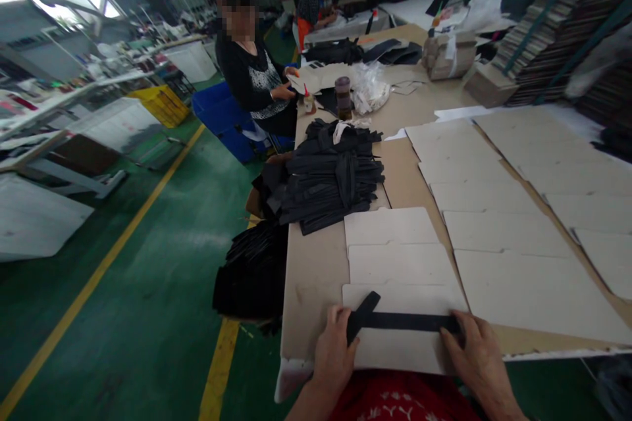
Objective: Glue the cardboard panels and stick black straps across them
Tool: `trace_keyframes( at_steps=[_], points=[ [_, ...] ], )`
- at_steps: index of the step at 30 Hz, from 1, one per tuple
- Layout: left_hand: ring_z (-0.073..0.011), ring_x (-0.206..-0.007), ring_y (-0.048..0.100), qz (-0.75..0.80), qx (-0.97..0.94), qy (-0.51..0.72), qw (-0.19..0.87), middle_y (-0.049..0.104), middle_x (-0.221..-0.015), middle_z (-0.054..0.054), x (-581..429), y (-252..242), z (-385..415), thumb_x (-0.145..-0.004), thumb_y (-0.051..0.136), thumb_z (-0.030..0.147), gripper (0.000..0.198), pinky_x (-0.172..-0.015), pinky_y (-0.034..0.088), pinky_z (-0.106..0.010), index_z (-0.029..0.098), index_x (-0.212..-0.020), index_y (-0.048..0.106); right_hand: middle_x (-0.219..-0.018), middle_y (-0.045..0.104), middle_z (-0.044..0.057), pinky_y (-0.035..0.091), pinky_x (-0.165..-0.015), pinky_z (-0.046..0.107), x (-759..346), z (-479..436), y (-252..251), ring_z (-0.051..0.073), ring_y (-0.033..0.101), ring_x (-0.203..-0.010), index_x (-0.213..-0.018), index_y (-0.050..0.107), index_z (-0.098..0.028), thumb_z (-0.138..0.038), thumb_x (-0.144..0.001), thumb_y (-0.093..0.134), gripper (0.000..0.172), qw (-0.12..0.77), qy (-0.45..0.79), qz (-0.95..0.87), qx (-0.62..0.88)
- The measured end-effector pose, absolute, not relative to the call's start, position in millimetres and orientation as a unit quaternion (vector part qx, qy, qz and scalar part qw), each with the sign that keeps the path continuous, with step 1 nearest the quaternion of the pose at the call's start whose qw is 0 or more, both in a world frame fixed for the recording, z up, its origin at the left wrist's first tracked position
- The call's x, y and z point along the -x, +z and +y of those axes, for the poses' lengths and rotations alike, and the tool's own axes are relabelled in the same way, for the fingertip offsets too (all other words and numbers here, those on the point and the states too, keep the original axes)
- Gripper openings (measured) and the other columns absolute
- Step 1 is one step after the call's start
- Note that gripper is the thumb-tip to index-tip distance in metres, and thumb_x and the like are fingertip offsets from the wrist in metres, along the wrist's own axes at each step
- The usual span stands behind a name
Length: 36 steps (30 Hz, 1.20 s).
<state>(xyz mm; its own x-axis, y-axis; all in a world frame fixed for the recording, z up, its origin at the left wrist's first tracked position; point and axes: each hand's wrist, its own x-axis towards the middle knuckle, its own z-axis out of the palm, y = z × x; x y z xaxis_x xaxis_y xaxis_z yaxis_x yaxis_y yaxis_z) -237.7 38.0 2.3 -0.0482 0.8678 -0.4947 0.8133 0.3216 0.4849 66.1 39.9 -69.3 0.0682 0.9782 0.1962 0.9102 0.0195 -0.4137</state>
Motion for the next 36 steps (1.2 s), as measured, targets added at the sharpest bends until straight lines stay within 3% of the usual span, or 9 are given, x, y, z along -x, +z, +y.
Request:
trace_keyframes(
  at_steps=[6, 9, 12, 15, 19, 24, 27, 31, 36],
  points=[
    [-0.0223, -0.112, 0.058, 0.74, -0.508, 0.117, 0.425, 0.056, -0.126, -0.008, 264.5, 35.3, 20.6, -0.08, 0.06, 0.036, 0.043, -0.098, 0.041, -0.028, 0.019, -0.119, 0.06, -0.108, 0.06, 0.017, 0.046, -0.09, 0.055, -57.5, 21.1, -60.0, 0.036, 0.057, -0.1, -0.114, 0.061, -0.015, -0.052, -0.088, 0.043, 0.049, 0.207, 0.122, -0.652, 0.719],
    [-0.0189, -0.078, 0.061, 0.719, -0.411, 0.207, 0.521, 0.067, -0.093, -0.006, 266.9, 55.4, 29.3, -0.086, 0.05, 0.057, 0.047, -0.072, 0.048, -0.029, 0.017, -0.107, 0.064, -0.103, 0.063, 0.013, 0.045, -0.092, 0.048, -38.0, 36.4, -27.7, 0.033, 0.058, -0.1, -0.101, 0.065, -0.02, -0.058, -0.086, 0.046, 0.045, 0.268, 0.24, -0.631, 0.687],
    [-0.0097, -0.045, 0.04, 0.666, -0.306, 0.272, 0.624, 0.061, -0.069, -0.001, 258.4, 67.4, 44.3, -0.083, 0.039, 0.075, 0.069, -0.043, 0.031, -0.024, 0.014, -0.103, 0.064, -0.082, 0.063, 0.004, 0.048, -0.078, 0.035, -5.4, 65.5, 14.0, 0.023, 0.06, -0.081, -0.078, 0.061, -0.025, -0.059, -0.088, 0.045, 0.04, 0.26, 0.408, -0.612, 0.625],
    [-0.0066, -0.041, 0.036, 0.603, -0.255, 0.329, 0.681, 0.063, -0.069, -0.002, 248.4, 72.3, 53.9, -0.079, 0.042, 0.081, 0.078, -0.04, 0.022, -0.022, 0.012, -0.11, 0.061, -0.08, 0.062, 0.002, 0.047, -0.074, 0.031, 30.7, 91.6, 47.0, 0.02, 0.058, -0.079, -0.08, 0.061, -0.025, -0.061, -0.088, 0.045, 0.04, 0.258, 0.499, -0.582, 0.588],
    [-0.005, -0.038, 0.037, 0.545, -0.225, 0.354, 0.726, 0.063, -0.068, -0.002, 245.3, 72.2, 55.0, -0.076, 0.048, 0.082, 0.08, -0.038, 0.019, -0.022, 0.01, -0.109, 0.06, -0.093, 0.067, 0.003, 0.05, -0.074, 0.031, 62.9, 113.5, 66.2, 0.021, 0.061, -0.085, -0.111, 0.061, -0.023, -0.064, -0.082, 0.051, 0.052, 0.283, 0.594, -0.474, 0.585],
    [-0.0042, -0.036, 0.035, 0.526, -0.209, 0.362, 0.74, 0.061, -0.066, 0.0, 246.1, 69.0, 52.6, -0.077, 0.05, 0.079, 0.076, -0.038, 0.018, -0.022, 0.012, -0.11, 0.059, -0.093, 0.068, 0.005, 0.053, -0.071, 0.034, 80.6, 121.2, 78.4, 0.022, 0.063, -0.081, -0.125, 0.059, -0.019, -0.066, -0.081, 0.052, 0.065, 0.282, 0.621, -0.453, 0.574],
    [-0.0033, -0.037, 0.034, 0.542, -0.214, 0.374, 0.722, 0.062, -0.068, 0.0, 243.2, 69.2, 53.3, -0.08, 0.05, 0.076, 0.072, -0.039, 0.017, -0.022, 0.012, -0.11, 0.058, -0.106, 0.069, 0.008, 0.054, -0.074, 0.036, 86.5, 117.0, 81.5, 0.023, 0.064, -0.086, -0.13, 0.058, -0.019, -0.063, -0.084, 0.05, 0.064, 0.296, 0.616, -0.466, 0.561],
    [-0.0038, -0.04, 0.036, 0.582, -0.22, 0.366, 0.692, 0.06, -0.067, 0.001, 240.6, 70.7, 55.6, -0.079, 0.051, 0.076, 0.071, -0.04, 0.018, -0.021, 0.012, -0.108, 0.058, -0.114, 0.067, 0.008, 0.05, -0.087, 0.036, 87.6, 109.3, 79.5, 0.023, 0.063, -0.096, -0.123, 0.063, -0.021, -0.057, -0.086, 0.051, 0.053, 0.334, 0.548, -0.51, 0.572],
    [-0.0043, -0.043, 0.038, 0.613, -0.23, 0.35, 0.67, 0.06, -0.068, 0.002, 240.1, 71.8, 59.3, -0.079, 0.051, 0.076, 0.065, -0.04, 0.019, -0.019, 0.016, -0.103, 0.056, -0.078, 0.063, 0.0, 0.045, -0.058, 0.027, 88.4, 103.4, 75.2, 0.014, 0.053, -0.063, -0.097, 0.065, -0.022, -0.053, -0.08, 0.064, 0.036, 0.358, 0.568, -0.465, 0.577]
  ],
)
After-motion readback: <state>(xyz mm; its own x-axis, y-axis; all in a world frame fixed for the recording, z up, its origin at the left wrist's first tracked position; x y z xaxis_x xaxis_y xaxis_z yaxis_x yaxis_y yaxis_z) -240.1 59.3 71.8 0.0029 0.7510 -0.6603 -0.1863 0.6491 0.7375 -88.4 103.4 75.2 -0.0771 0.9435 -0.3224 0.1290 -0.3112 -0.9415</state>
